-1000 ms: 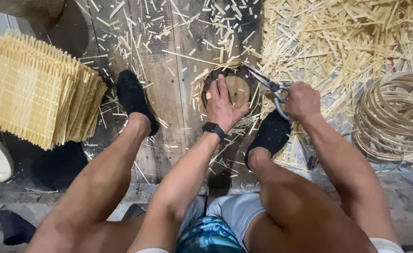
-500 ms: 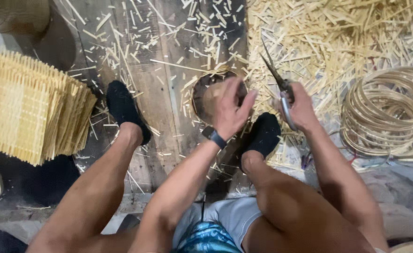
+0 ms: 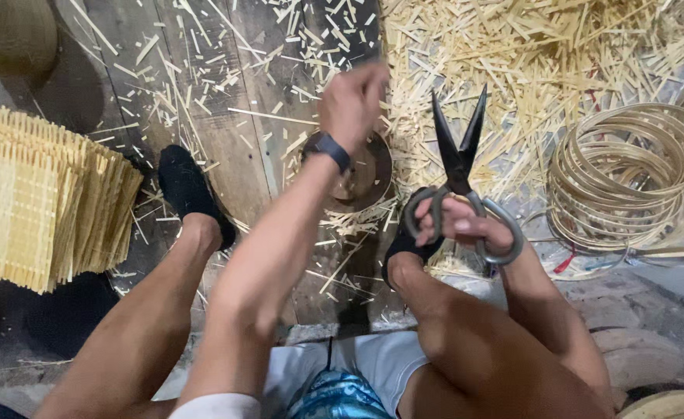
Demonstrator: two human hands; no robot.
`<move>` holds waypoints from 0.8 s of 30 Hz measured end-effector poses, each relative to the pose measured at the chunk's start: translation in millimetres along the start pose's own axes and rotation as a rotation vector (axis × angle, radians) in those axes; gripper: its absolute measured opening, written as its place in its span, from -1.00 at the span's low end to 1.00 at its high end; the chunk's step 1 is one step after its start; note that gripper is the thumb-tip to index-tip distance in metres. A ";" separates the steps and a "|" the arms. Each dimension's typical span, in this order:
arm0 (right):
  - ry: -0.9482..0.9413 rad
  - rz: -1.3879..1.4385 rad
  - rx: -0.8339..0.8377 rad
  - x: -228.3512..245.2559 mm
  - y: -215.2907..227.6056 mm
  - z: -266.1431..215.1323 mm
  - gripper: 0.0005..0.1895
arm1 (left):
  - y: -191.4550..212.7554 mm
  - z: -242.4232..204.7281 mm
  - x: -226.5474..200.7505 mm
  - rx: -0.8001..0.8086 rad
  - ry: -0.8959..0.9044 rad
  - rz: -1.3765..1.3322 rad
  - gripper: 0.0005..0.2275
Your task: The person sits on the floor and repeatedly places a woven bamboo mat over a circular wooden mold, then uses shears to trim the excess matting flush with the mold's edge. The person flips the mold, stacks the finished pieces, and repeats the process with new mats.
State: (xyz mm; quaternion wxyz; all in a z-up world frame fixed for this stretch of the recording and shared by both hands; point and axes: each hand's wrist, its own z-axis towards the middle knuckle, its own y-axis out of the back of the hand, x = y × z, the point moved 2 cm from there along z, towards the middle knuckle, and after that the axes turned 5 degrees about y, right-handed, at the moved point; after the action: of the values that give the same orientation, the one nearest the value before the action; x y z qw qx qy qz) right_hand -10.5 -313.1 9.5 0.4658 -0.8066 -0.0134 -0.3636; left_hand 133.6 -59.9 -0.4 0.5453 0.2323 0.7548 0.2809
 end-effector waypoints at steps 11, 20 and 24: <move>0.131 -1.827 -0.609 -28.2 67.2 23.4 -0.42 | 21.5 -103.7 39.7 -0.123 0.023 0.201 -0.22; -0.333 -1.804 -0.602 -63.6 85.9 56.0 -0.50 | -18.9 -138.3 58.7 -0.142 0.280 0.117 -0.01; -0.371 -1.672 -0.648 -48.7 85.3 54.5 -0.51 | -13.8 -139.5 60.5 -0.151 0.216 0.182 0.02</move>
State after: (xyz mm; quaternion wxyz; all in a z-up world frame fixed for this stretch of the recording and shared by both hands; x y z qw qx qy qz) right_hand 15.7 -304.4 -99.4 -0.2078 -0.6710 -0.5649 -0.4330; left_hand -18.1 -54.1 -17.1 0.4489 0.2267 0.7617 0.4085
